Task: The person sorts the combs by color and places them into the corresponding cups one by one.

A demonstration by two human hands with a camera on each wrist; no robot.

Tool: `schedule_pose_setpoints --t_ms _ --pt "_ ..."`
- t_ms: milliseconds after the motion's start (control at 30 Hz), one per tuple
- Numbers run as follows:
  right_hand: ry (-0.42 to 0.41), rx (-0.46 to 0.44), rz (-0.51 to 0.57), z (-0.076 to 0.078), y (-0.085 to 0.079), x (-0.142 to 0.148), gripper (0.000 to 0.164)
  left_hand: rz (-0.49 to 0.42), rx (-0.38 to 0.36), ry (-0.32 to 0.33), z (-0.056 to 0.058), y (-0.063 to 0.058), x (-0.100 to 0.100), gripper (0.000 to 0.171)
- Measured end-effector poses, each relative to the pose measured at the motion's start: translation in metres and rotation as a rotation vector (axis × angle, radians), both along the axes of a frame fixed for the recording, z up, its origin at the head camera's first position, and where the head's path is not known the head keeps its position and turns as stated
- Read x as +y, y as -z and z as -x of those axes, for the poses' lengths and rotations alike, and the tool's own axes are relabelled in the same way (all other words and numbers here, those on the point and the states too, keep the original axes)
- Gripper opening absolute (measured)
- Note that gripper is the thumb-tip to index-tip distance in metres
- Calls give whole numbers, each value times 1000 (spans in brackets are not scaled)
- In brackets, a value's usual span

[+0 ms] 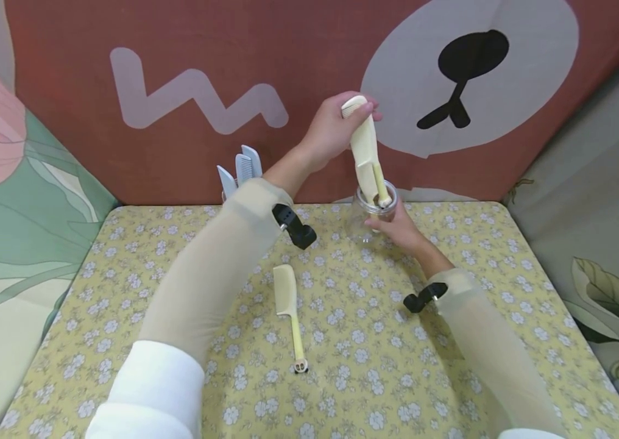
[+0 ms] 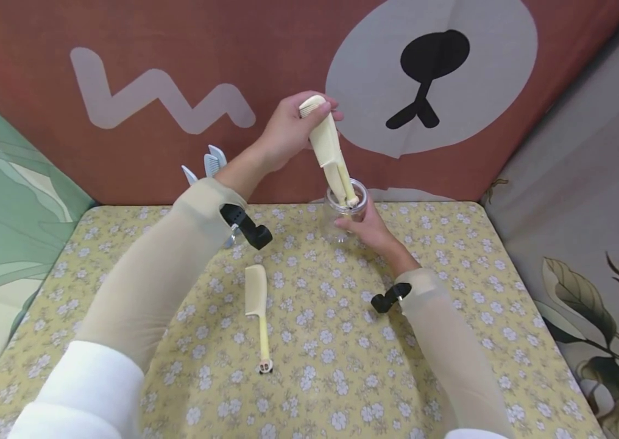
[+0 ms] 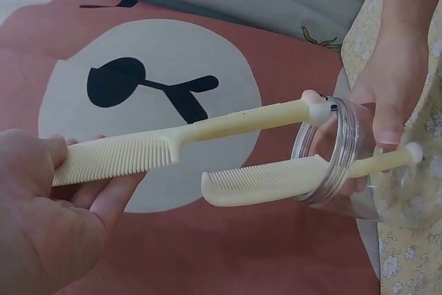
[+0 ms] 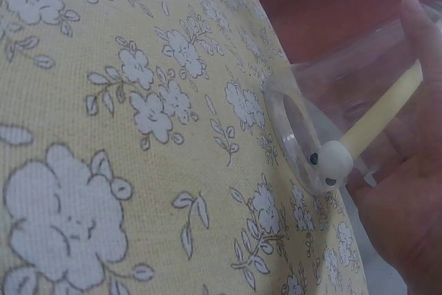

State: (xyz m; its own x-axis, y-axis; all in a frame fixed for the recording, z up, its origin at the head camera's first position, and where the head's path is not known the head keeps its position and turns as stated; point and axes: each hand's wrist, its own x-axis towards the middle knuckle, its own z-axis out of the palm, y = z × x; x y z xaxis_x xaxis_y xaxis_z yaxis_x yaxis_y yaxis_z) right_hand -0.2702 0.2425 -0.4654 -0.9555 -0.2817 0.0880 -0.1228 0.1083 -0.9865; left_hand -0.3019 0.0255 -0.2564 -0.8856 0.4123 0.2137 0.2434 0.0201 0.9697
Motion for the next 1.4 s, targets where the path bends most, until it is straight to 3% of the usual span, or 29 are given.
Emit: schedule_pose_setpoints --t_ms 200,433,867,1200,1300,1400 --pt "18 15 -34 -2 -1 1 100 -7 -37 -41 3 2 4 29" --pt "41 8 -56 -3 0 2 100 46 55 -39 0 10 12 27" --pt "43 -45 -71 -3 -3 3 101 172 187 31 -4 42 37 25" --pt "54 -5 -105 -6 -1 2 97 286 105 137 -6 61 46 27" --pt "48 -20 -104 -12 -12 -1 95 343 108 181 -7 64 46 27" --pt "47 -40 -102 -18 -24 -6 92 389 172 208 -7 66 46 26"
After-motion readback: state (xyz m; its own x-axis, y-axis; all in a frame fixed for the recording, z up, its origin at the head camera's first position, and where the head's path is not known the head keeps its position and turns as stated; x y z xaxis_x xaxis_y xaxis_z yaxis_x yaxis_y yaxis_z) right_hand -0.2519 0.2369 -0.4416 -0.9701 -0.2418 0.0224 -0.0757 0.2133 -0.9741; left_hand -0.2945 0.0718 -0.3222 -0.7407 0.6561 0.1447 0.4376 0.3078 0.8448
